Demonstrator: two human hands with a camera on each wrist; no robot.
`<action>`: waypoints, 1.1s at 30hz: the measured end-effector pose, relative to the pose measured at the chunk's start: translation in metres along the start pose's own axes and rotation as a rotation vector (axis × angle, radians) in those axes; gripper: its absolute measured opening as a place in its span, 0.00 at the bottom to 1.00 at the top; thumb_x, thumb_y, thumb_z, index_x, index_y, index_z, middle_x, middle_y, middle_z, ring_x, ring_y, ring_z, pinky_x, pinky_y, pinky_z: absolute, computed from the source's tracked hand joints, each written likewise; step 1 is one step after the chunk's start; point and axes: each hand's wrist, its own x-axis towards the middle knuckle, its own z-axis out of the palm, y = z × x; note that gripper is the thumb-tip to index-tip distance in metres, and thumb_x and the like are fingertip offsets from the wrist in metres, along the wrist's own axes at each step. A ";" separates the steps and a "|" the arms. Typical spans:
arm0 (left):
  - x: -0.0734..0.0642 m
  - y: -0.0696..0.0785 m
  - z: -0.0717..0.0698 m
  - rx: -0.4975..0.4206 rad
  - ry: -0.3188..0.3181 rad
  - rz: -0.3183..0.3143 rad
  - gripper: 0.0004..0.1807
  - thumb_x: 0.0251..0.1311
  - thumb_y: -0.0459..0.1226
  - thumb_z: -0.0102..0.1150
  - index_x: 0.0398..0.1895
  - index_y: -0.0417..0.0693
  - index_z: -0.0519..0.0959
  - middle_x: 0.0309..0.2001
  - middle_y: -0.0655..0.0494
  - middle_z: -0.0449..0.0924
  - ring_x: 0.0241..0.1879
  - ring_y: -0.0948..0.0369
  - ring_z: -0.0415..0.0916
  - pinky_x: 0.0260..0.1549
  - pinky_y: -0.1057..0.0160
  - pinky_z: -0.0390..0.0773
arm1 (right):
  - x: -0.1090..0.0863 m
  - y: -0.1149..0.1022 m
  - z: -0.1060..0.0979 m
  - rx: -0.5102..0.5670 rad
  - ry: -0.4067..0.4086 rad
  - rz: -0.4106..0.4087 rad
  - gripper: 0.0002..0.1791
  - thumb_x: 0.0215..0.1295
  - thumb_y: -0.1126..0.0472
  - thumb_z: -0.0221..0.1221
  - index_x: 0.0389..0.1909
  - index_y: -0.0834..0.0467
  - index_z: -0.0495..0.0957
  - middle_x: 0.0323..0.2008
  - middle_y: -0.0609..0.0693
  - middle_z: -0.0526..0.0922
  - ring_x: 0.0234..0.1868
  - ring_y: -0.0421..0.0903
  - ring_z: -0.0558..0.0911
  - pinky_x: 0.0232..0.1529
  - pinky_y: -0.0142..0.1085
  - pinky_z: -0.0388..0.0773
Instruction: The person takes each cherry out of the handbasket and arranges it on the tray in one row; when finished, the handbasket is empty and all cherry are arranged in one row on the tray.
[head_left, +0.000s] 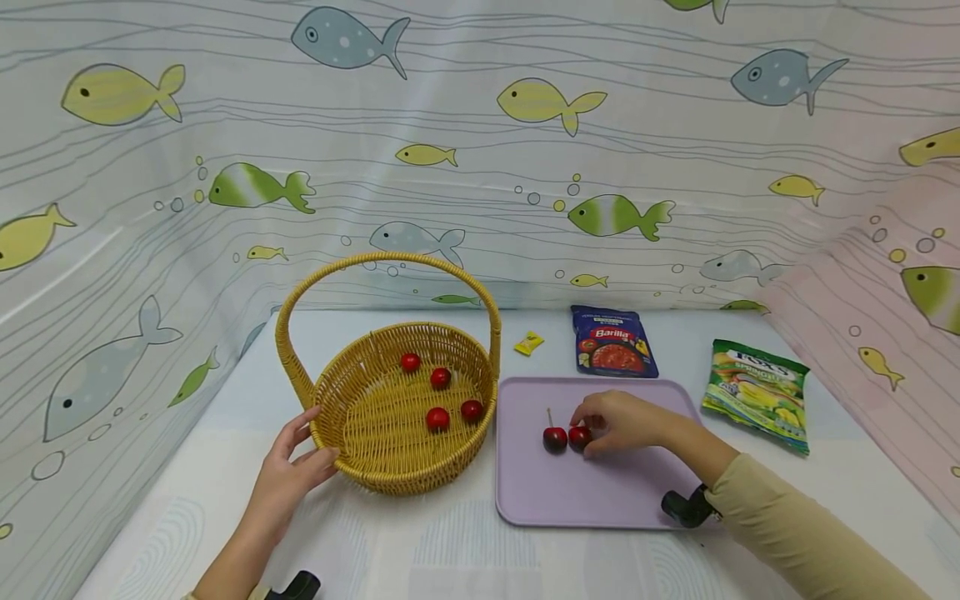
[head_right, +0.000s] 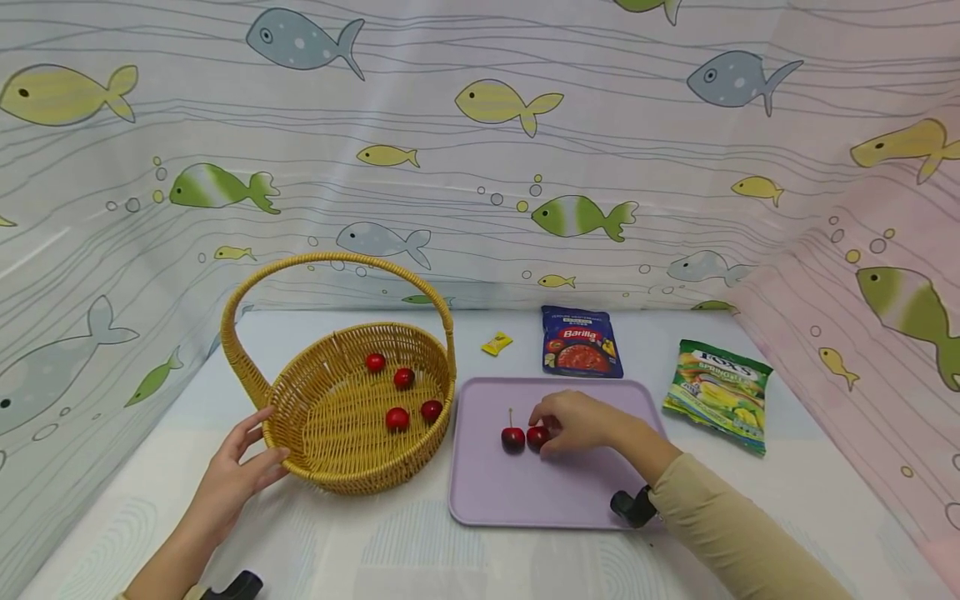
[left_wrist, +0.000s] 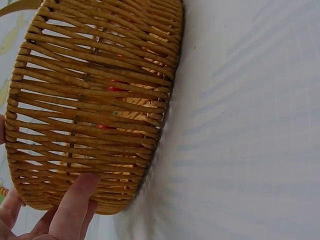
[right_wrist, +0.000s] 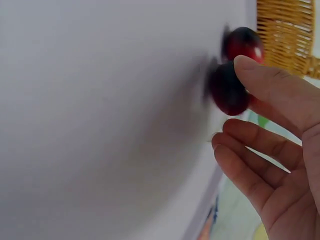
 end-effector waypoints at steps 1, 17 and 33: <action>-0.001 0.001 0.000 0.000 0.000 0.000 0.39 0.57 0.38 0.59 0.71 0.54 0.52 0.65 0.40 0.49 0.48 0.62 0.72 0.40 0.59 0.80 | 0.000 -0.001 -0.002 -0.003 0.002 0.005 0.19 0.50 0.57 0.69 0.43 0.58 0.79 0.33 0.43 0.77 0.33 0.39 0.74 0.34 0.31 0.76; -0.010 0.029 0.006 0.014 -0.007 -0.090 0.38 0.62 0.31 0.51 0.72 0.51 0.47 0.67 0.38 0.46 0.57 0.48 0.65 0.43 0.63 0.79 | 0.019 -0.054 -0.053 -0.082 0.112 -0.191 0.17 0.51 0.59 0.68 0.44 0.54 0.81 0.33 0.38 0.76 0.35 0.36 0.74 0.34 0.30 0.77; -0.005 0.011 0.001 -0.012 -0.012 -0.029 0.40 0.57 0.36 0.58 0.71 0.50 0.50 0.65 0.38 0.48 0.48 0.61 0.72 0.41 0.61 0.80 | 0.064 -0.099 -0.059 -0.110 0.077 -0.379 0.17 0.55 0.60 0.66 0.46 0.57 0.79 0.34 0.41 0.75 0.36 0.38 0.73 0.37 0.29 0.74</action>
